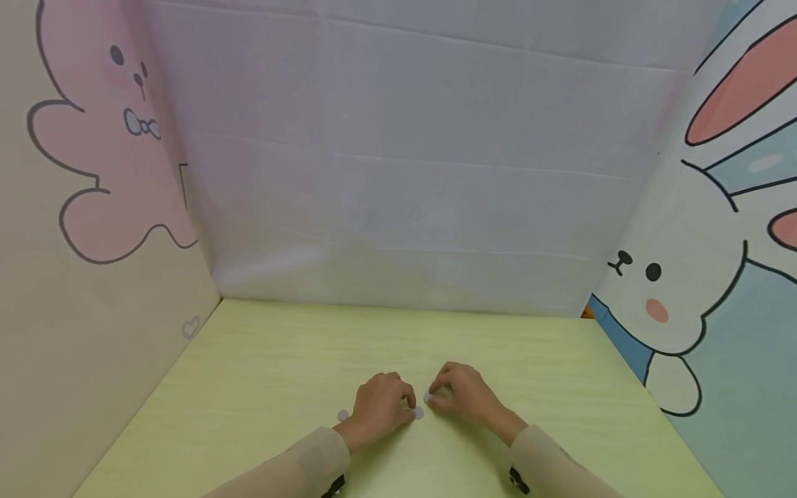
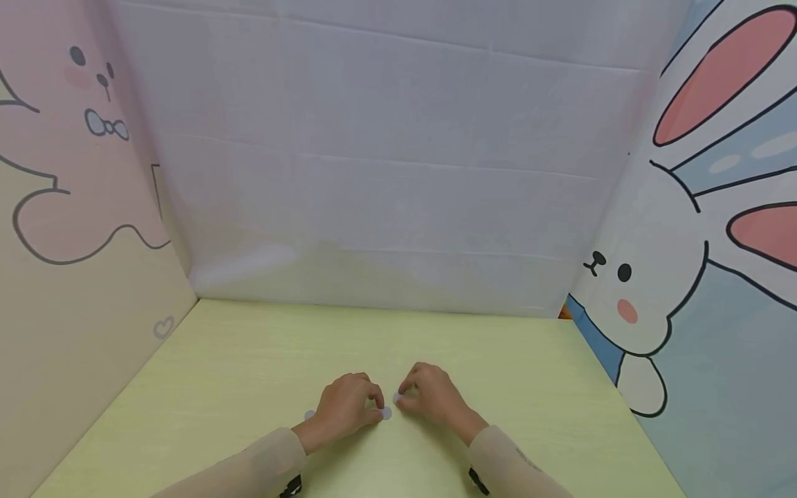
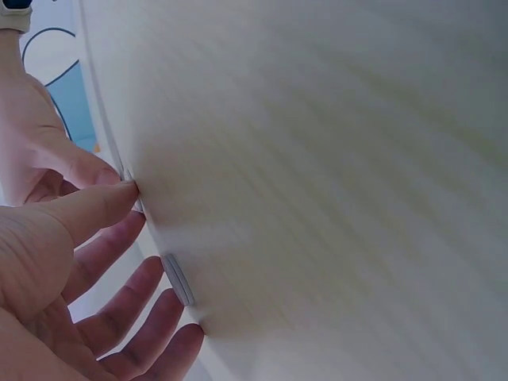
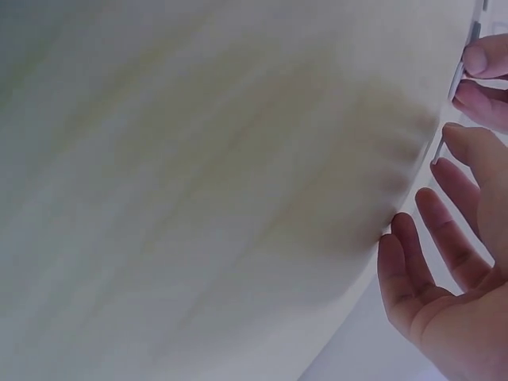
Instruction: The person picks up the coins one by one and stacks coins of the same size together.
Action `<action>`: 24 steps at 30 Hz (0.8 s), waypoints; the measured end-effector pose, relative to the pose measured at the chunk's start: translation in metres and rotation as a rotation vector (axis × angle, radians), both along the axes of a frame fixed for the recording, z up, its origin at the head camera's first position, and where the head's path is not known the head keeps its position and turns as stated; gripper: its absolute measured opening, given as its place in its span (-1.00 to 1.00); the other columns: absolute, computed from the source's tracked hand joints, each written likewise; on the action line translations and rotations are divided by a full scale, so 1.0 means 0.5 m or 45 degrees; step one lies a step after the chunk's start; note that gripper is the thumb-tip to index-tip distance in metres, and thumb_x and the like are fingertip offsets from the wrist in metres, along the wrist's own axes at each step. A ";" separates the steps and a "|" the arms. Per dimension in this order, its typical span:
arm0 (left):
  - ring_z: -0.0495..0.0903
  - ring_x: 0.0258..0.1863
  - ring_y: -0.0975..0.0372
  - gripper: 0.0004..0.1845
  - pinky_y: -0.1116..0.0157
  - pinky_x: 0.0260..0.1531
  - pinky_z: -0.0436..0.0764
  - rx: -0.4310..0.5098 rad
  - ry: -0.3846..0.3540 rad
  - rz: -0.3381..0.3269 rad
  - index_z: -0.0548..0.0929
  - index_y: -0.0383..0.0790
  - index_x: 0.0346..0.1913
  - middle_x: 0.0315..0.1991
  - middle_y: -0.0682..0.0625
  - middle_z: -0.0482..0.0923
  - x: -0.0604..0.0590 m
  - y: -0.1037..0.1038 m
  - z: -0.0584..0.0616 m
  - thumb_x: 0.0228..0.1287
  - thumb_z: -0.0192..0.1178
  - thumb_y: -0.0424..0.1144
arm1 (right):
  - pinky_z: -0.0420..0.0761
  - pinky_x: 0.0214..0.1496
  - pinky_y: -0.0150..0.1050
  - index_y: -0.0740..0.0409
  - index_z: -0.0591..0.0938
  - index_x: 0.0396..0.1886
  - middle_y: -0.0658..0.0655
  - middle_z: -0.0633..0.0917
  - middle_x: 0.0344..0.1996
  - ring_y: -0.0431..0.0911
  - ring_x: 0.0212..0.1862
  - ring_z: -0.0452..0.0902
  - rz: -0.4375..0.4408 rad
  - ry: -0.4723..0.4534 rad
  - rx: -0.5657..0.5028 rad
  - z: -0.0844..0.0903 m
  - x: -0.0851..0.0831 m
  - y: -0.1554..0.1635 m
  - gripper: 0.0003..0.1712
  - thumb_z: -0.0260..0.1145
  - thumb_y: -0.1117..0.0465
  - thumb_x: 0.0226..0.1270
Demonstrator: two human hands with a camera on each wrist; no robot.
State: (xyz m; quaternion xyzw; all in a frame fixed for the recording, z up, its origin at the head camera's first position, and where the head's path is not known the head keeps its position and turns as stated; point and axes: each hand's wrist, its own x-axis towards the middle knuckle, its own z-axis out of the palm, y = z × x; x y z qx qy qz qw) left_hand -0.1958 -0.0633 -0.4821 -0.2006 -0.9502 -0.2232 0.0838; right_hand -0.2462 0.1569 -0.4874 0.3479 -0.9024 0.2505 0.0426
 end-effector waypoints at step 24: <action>0.41 -0.45 0.36 -0.86 0.37 -0.54 0.42 -0.017 -0.010 0.009 0.85 0.05 -0.42 -0.47 0.21 0.49 0.002 0.000 0.001 0.09 0.66 -0.12 | 0.69 -0.08 -0.23 0.07 0.88 -0.34 -0.05 0.77 -0.29 -0.17 -0.19 0.67 0.055 -0.020 -0.002 0.003 0.034 -0.023 -0.93 0.63 0.19 0.24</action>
